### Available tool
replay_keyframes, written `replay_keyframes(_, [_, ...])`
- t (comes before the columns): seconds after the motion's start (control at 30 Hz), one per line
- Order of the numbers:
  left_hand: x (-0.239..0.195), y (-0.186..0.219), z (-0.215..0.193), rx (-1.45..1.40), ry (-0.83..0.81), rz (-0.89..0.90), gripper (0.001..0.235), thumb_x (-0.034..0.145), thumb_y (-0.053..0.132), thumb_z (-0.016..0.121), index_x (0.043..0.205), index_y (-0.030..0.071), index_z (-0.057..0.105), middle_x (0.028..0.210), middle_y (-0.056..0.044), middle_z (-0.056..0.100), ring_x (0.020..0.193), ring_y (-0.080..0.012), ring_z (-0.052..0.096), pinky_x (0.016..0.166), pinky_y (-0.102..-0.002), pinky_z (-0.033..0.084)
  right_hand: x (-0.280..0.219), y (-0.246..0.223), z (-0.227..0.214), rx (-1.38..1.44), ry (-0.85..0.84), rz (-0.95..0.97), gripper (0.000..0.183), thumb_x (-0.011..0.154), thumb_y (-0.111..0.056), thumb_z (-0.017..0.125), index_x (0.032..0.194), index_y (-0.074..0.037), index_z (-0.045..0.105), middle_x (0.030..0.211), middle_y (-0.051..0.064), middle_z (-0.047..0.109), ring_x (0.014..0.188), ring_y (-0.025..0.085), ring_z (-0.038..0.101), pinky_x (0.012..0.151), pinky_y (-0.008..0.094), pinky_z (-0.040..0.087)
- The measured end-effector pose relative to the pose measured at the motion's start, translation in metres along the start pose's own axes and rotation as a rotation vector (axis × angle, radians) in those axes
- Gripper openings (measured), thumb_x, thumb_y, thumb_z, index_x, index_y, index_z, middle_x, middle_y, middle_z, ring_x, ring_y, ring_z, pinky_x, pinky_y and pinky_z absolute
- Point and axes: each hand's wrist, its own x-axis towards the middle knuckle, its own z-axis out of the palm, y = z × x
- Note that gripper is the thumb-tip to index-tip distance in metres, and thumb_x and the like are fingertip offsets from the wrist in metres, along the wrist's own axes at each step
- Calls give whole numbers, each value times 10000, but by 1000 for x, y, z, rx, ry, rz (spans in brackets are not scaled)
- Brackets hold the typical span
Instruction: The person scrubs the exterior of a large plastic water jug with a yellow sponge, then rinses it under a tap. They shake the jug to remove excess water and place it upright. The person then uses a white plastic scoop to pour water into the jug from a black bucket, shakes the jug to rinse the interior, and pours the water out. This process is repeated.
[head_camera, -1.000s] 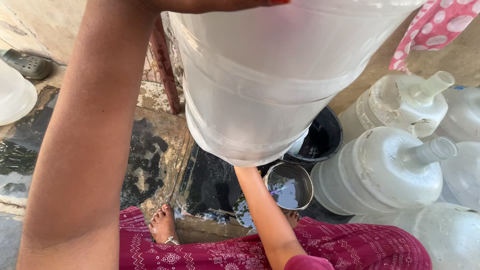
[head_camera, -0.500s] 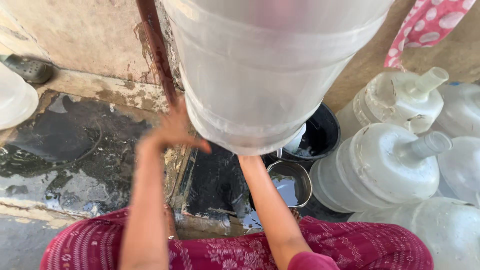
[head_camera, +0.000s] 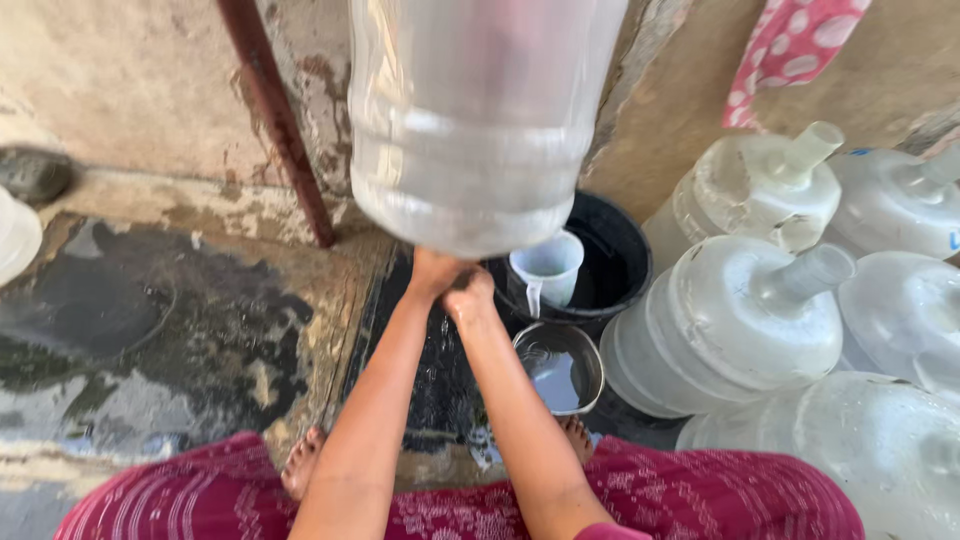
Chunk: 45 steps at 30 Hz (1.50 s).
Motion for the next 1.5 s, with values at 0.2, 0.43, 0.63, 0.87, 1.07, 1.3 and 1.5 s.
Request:
replay_keyframes(0.2, [21,-41,-13,39,59,-102,1545,443,465,873,1629,213,-85,1704,-91,8,1543,-338,36,1230,-562,41,-11,-25,5,-64,-10,-112,494,1000,-231,428,1421,13,513,1410,219,593,1286,372,584,1111,527,459])
replay_keyframes(0.43, [23,-134,13,76,-1,-296,1484,481,481,856,1626,206,-47,1692,-91,46,1536,-336,67,1229,-561,63,-83,-110,-27,-40,59,-262,481,1001,-220,432,1409,20,519,1401,220,599,1279,372,590,1108,524,468])
replay_keyframes(0.63, [4,-182,43,89,-110,-408,1433,514,495,841,1624,200,-14,1682,-91,78,1530,-335,94,1228,-559,82,-157,-132,-48,-70,67,-353,470,1002,-210,435,1399,27,524,1394,222,603,1273,371,596,1105,521,475])
replay_keyframes(0.87, [22,-176,53,112,-139,-404,1374,552,511,824,1622,193,24,1671,-92,115,1522,-333,126,1227,-558,105,-130,-149,2,-96,-43,-393,458,1004,-200,439,1387,35,530,1386,223,609,1266,370,602,1103,518,483])
replay_keyframes(1.07, [53,-144,82,126,-191,-336,1324,585,525,810,1620,187,57,1661,-92,147,1516,-331,153,1226,-557,124,-108,-161,30,-120,-106,-372,447,1005,-190,443,1376,41,535,1379,225,613,1260,369,607,1100,516,491])
replay_keyframes(1.3, [36,-147,74,58,-239,-331,1268,623,541,792,1618,180,95,1649,-92,185,1509,-329,185,1225,-555,146,-133,-152,8,-129,-57,-339,435,1007,-179,447,1364,49,541,1371,226,619,1253,369,613,1097,513,499])
replay_keyframes(1.5, [40,-158,70,27,-144,-280,1221,656,555,778,1616,175,127,1639,-92,217,1503,-327,212,1224,-554,165,-105,-142,28,-84,-110,-382,424,1008,-170,451,1354,56,545,1364,227,623,1247,368,618,1095,510,507])
